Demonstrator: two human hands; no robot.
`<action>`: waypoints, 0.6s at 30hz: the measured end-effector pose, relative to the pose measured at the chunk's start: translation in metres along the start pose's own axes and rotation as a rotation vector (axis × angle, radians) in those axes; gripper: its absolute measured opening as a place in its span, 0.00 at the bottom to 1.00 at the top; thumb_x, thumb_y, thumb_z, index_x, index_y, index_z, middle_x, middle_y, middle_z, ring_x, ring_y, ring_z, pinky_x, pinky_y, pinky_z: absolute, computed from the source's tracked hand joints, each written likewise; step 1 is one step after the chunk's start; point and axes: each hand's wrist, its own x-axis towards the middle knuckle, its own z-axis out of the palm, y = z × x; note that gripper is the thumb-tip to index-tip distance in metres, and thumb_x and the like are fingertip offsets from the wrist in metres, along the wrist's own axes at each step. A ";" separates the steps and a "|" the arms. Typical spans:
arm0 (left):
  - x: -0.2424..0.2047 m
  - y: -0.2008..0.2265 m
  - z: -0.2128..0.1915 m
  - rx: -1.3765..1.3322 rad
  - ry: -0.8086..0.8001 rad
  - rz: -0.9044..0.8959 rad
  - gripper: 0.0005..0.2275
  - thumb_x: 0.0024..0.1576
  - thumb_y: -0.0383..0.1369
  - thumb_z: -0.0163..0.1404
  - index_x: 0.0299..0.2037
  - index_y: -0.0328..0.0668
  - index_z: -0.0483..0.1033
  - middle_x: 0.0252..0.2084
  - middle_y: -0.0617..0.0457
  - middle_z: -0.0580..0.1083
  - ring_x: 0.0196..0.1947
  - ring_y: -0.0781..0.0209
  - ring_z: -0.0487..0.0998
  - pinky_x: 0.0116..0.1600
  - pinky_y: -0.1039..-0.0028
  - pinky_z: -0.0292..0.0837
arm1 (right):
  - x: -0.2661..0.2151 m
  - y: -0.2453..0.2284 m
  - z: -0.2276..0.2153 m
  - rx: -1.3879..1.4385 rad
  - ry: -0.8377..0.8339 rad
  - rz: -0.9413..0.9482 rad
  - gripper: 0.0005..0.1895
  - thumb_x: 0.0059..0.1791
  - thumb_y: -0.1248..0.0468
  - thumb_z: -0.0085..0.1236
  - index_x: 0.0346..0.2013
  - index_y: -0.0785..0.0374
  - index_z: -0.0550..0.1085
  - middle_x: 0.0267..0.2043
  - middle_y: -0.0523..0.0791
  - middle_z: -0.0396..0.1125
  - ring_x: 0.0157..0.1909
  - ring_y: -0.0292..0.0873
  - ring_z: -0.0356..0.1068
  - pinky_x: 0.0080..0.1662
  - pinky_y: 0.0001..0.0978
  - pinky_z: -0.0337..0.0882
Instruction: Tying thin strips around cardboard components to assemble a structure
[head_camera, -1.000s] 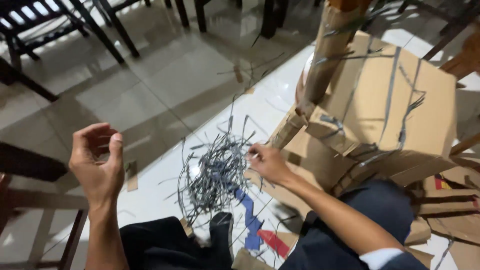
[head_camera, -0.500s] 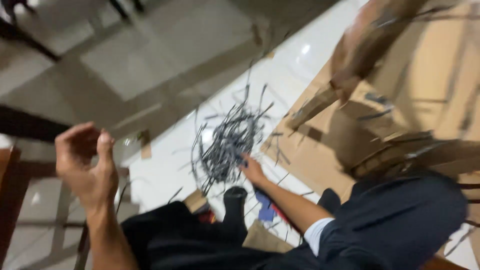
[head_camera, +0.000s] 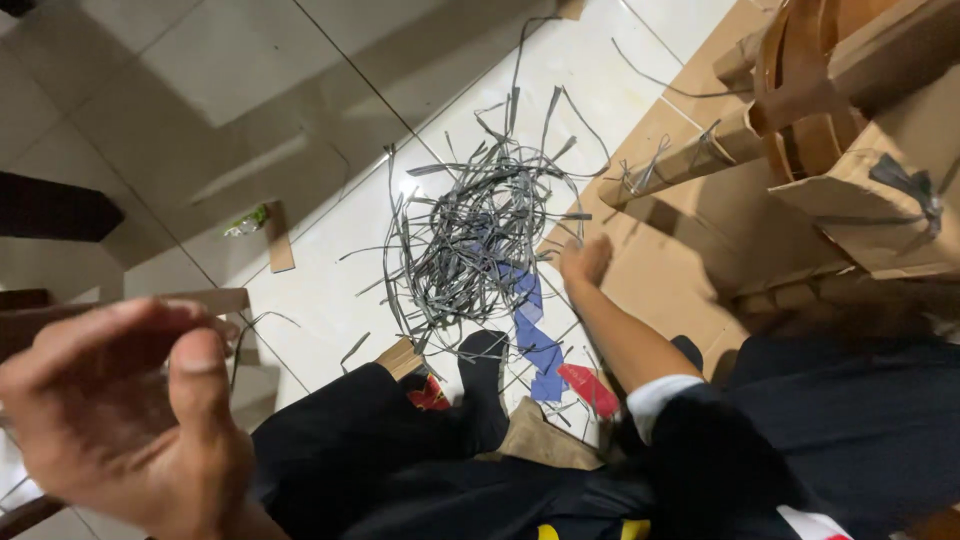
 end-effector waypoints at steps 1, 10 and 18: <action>0.000 0.006 0.004 -0.012 0.011 -0.022 0.13 0.72 0.28 0.52 0.58 0.27 0.62 0.48 0.37 0.70 0.43 0.53 0.76 0.53 0.71 0.77 | 0.006 0.000 0.022 0.059 -0.057 0.099 0.37 0.48 0.53 0.61 0.68 0.64 0.63 0.69 0.54 0.59 0.69 0.56 0.60 0.67 0.45 0.60; -0.002 -0.013 -0.037 0.112 -0.254 -0.223 0.15 0.67 0.26 0.46 0.62 0.35 0.58 0.51 0.43 0.71 0.42 0.60 0.84 0.49 0.85 0.75 | -0.062 -0.214 -0.041 0.198 -0.350 -0.383 0.01 0.53 0.64 0.55 0.37 0.56 0.74 0.52 0.53 0.67 0.51 0.53 0.72 0.51 0.49 0.74; 0.037 -0.008 -0.040 0.236 -0.476 -0.170 0.17 0.54 0.28 0.55 0.53 0.42 0.71 0.36 0.54 0.82 0.34 0.72 0.86 0.49 0.85 0.82 | 0.050 -0.143 -0.018 -0.108 -0.304 -0.394 0.18 0.50 0.65 0.46 0.55 0.60 0.65 0.52 0.54 0.57 0.43 0.61 0.66 0.43 0.58 0.67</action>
